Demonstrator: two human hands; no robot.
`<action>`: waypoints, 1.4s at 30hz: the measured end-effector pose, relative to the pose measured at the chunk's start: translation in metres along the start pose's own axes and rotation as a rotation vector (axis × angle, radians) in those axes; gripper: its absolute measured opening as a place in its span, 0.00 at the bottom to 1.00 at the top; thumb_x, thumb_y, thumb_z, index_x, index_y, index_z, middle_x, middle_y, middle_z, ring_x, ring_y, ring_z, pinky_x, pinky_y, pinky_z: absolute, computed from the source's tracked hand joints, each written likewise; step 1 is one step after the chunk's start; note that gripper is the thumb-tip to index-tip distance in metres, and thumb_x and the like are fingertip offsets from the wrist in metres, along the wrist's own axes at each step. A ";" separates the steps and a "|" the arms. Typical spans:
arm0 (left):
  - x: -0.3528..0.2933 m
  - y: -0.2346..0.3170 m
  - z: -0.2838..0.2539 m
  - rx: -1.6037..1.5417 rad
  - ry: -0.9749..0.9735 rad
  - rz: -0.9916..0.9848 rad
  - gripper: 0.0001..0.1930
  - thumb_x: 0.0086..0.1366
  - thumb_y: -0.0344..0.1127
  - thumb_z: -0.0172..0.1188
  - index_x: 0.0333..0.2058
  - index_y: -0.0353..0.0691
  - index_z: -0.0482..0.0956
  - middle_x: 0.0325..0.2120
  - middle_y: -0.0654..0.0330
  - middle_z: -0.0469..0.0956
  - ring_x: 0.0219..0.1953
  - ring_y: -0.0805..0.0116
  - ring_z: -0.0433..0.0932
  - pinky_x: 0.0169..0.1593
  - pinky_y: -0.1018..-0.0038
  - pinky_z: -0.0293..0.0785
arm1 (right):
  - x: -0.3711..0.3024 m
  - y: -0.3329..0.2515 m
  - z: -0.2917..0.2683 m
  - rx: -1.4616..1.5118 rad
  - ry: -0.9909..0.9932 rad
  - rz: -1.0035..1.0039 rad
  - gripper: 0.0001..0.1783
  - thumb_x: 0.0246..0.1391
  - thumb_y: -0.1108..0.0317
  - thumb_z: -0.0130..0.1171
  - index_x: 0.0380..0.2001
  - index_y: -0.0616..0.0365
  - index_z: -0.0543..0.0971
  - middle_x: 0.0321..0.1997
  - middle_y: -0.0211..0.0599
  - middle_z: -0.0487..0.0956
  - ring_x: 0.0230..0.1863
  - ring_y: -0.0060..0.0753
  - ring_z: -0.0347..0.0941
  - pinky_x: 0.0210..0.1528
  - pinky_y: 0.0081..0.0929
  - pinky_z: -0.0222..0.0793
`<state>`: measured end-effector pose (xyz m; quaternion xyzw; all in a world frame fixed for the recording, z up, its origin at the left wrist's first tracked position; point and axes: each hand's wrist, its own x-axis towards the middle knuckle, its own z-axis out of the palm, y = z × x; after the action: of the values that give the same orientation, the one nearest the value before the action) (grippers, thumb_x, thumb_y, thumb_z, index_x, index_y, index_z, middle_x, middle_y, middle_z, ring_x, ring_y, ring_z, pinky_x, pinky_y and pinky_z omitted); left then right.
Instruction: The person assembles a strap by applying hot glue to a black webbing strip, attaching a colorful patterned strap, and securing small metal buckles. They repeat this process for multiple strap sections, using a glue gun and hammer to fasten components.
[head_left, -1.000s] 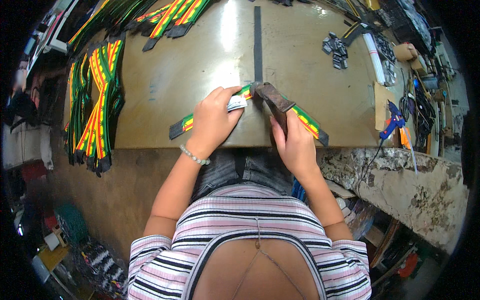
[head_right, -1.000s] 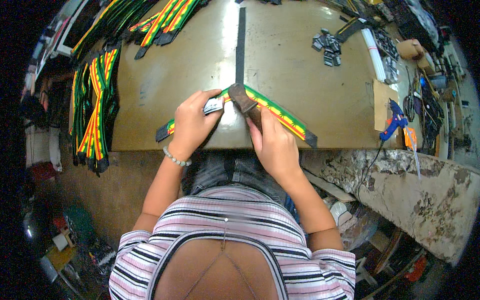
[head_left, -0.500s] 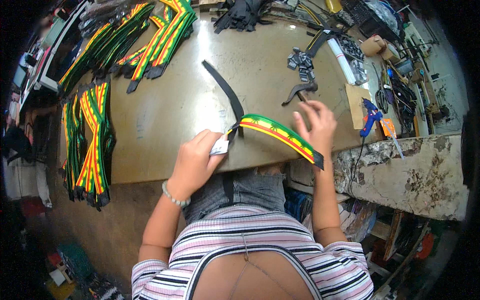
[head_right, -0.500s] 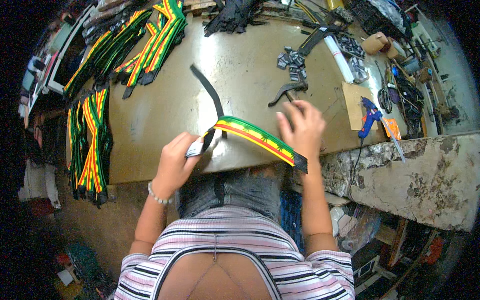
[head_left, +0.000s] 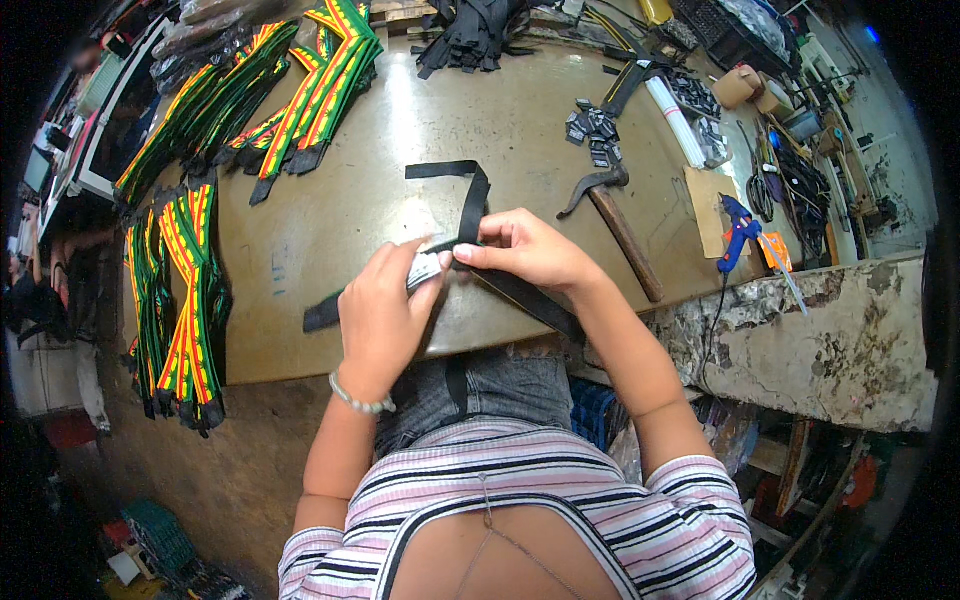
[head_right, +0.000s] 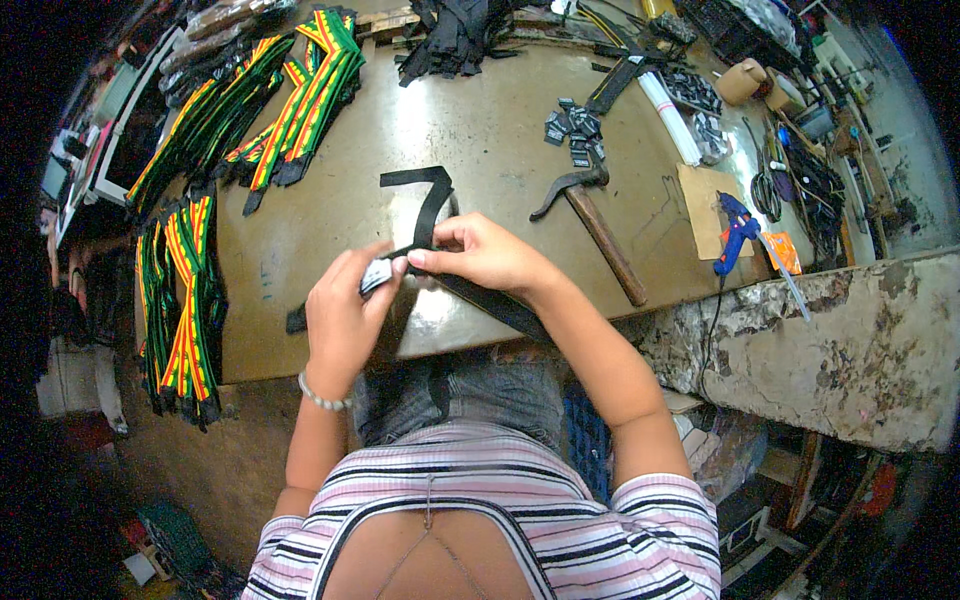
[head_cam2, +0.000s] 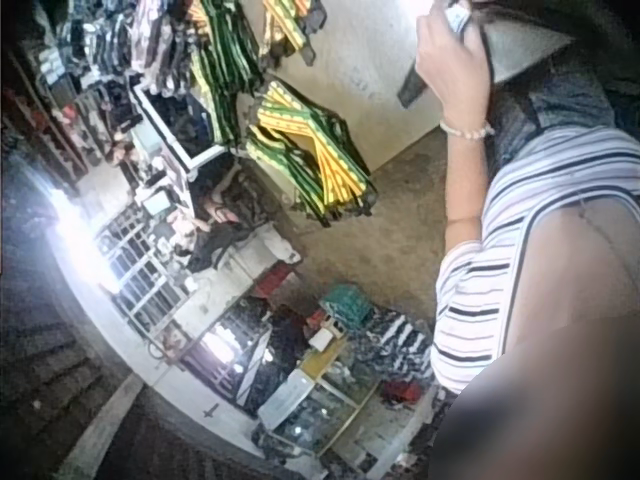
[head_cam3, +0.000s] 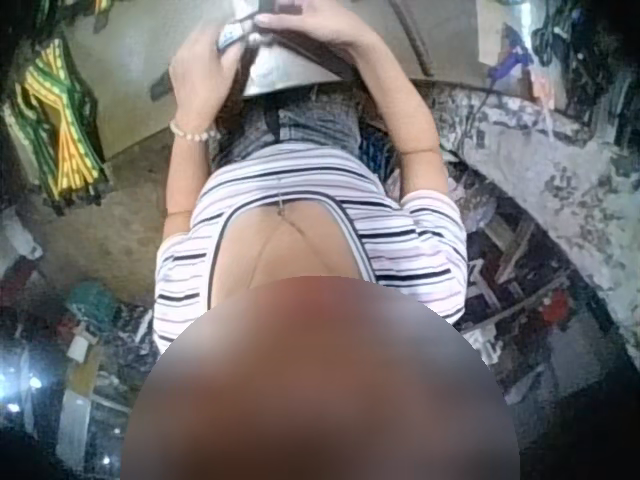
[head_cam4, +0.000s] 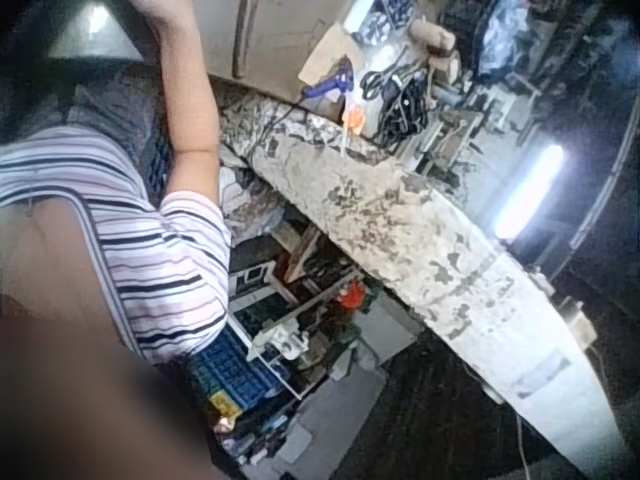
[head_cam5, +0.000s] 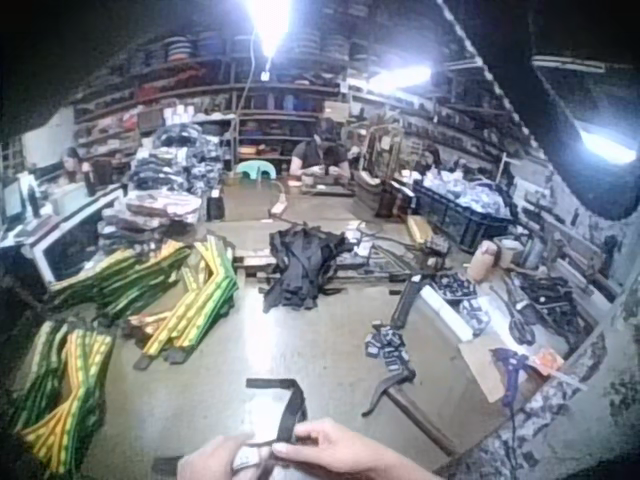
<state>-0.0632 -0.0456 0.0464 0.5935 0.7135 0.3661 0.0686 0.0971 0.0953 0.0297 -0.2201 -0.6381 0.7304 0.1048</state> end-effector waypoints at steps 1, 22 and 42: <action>0.004 -0.002 -0.001 -0.135 -0.082 -0.012 0.09 0.61 0.36 0.66 0.34 0.35 0.82 0.28 0.49 0.79 0.29 0.54 0.79 0.35 0.65 0.73 | 0.002 0.000 -0.003 -0.056 -0.057 0.082 0.14 0.62 0.63 0.62 0.42 0.65 0.82 0.38 0.26 0.82 0.38 0.15 0.74 0.42 0.19 0.71; -0.006 -0.031 0.041 -0.165 -0.070 -0.182 0.18 0.54 0.28 0.65 0.44 0.43 0.75 0.32 0.50 0.81 0.36 0.47 0.81 0.37 0.59 0.76 | 0.014 0.043 0.039 -0.883 0.584 -0.409 0.16 0.50 0.78 0.58 0.45 0.63 0.77 0.48 0.43 0.76 0.46 0.48 0.75 0.47 0.38 0.74; -0.005 -0.021 0.045 0.186 -0.185 -0.068 0.25 0.58 0.32 0.60 0.55 0.63 0.76 0.28 0.58 0.76 0.30 0.53 0.80 0.33 0.59 0.76 | -0.051 0.019 0.055 -1.057 0.133 -0.292 0.10 0.44 0.81 0.56 0.33 0.62 0.79 0.35 0.46 0.74 0.56 0.57 0.72 0.68 0.46 0.61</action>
<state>-0.0548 -0.0313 -0.0003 0.6041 0.7546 0.2393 0.0911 0.1193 0.0210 0.0255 -0.1977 -0.9338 0.2730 0.1203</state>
